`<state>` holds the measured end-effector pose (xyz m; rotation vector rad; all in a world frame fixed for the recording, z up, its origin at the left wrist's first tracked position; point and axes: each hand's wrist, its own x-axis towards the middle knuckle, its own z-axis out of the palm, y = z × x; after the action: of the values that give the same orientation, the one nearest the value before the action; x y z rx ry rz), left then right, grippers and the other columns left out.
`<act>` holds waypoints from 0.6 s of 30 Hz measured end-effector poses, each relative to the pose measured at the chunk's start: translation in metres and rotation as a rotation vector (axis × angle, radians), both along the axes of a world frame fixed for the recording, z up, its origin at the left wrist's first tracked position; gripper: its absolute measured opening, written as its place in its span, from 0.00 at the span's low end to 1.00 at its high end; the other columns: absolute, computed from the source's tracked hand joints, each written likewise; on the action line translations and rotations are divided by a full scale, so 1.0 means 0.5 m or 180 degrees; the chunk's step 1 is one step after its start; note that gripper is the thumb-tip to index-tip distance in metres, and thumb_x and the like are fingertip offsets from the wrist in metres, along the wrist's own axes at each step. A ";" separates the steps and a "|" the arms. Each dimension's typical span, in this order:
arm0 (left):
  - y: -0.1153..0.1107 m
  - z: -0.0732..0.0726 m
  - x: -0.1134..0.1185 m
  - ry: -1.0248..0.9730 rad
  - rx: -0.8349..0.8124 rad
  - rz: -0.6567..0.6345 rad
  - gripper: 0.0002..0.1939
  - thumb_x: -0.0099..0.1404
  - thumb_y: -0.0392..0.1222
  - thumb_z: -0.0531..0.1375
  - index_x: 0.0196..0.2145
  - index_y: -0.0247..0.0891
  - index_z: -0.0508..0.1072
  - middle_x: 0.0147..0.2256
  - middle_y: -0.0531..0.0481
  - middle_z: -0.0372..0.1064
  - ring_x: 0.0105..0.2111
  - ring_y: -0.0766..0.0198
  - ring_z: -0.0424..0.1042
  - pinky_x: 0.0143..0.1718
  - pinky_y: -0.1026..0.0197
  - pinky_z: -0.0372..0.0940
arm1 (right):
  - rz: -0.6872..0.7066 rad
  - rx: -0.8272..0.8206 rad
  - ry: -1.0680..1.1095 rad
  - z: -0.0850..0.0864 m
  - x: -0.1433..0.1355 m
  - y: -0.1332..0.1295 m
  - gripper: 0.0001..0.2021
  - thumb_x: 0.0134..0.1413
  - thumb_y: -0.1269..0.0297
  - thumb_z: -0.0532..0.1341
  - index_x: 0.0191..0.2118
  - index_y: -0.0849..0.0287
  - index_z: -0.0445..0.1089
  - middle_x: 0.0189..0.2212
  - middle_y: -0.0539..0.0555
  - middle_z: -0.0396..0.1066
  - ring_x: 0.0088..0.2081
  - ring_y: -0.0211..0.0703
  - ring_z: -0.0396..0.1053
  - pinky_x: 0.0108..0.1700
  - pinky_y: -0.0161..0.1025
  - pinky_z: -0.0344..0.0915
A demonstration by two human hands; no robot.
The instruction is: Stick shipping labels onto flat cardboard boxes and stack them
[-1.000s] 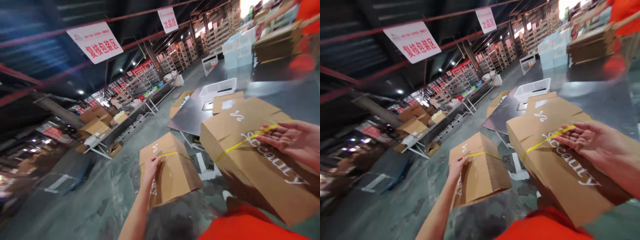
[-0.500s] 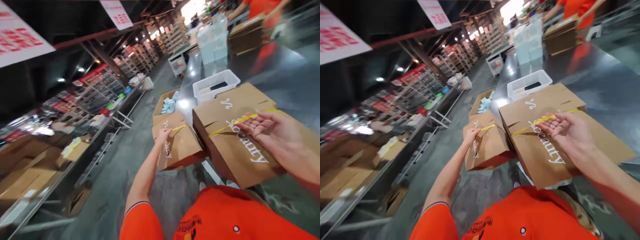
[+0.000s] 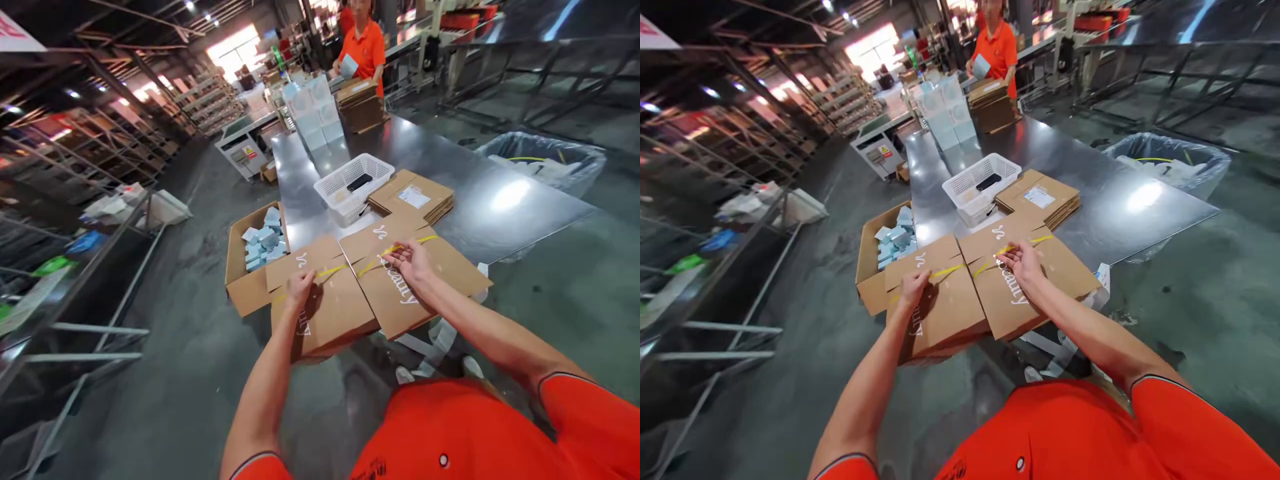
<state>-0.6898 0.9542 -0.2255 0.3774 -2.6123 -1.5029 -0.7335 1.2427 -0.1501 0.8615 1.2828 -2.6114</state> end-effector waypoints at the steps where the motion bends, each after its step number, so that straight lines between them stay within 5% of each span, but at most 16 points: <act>1: -0.003 -0.002 0.001 0.0047 -0.0011 -0.0037 0.24 0.56 0.57 0.53 0.13 0.41 0.54 0.15 0.56 0.46 0.19 0.69 0.50 0.22 0.63 0.44 | -0.0061 0.0048 0.0065 -0.004 -0.012 -0.010 0.01 0.46 0.71 0.58 0.28 0.59 0.65 0.20 0.49 0.68 0.24 0.38 0.69 0.31 0.37 0.76; 9: 0.018 0.002 -0.026 0.0146 -0.0196 0.0104 0.25 0.58 0.56 0.53 0.12 0.41 0.51 0.16 0.55 0.42 0.20 0.68 0.48 0.24 0.60 0.43 | -0.0127 0.0355 0.0265 -0.008 -0.106 -0.046 0.03 0.48 0.72 0.58 0.27 0.59 0.64 0.19 0.47 0.65 0.23 0.34 0.68 0.32 0.33 0.74; 18: 0.041 0.003 -0.063 0.0002 -0.0473 0.0456 0.25 0.61 0.53 0.53 0.13 0.41 0.50 0.17 0.55 0.43 0.20 0.68 0.50 0.24 0.62 0.45 | 0.0215 0.0321 0.0202 -0.003 -0.093 -0.006 0.03 0.48 0.73 0.59 0.28 0.59 0.64 0.21 0.49 0.68 0.26 0.37 0.69 0.32 0.36 0.76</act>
<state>-0.7212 0.9747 -0.2240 0.5356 -2.6127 -1.2564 -0.7800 1.2399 -0.1515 0.7409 1.4445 -2.5606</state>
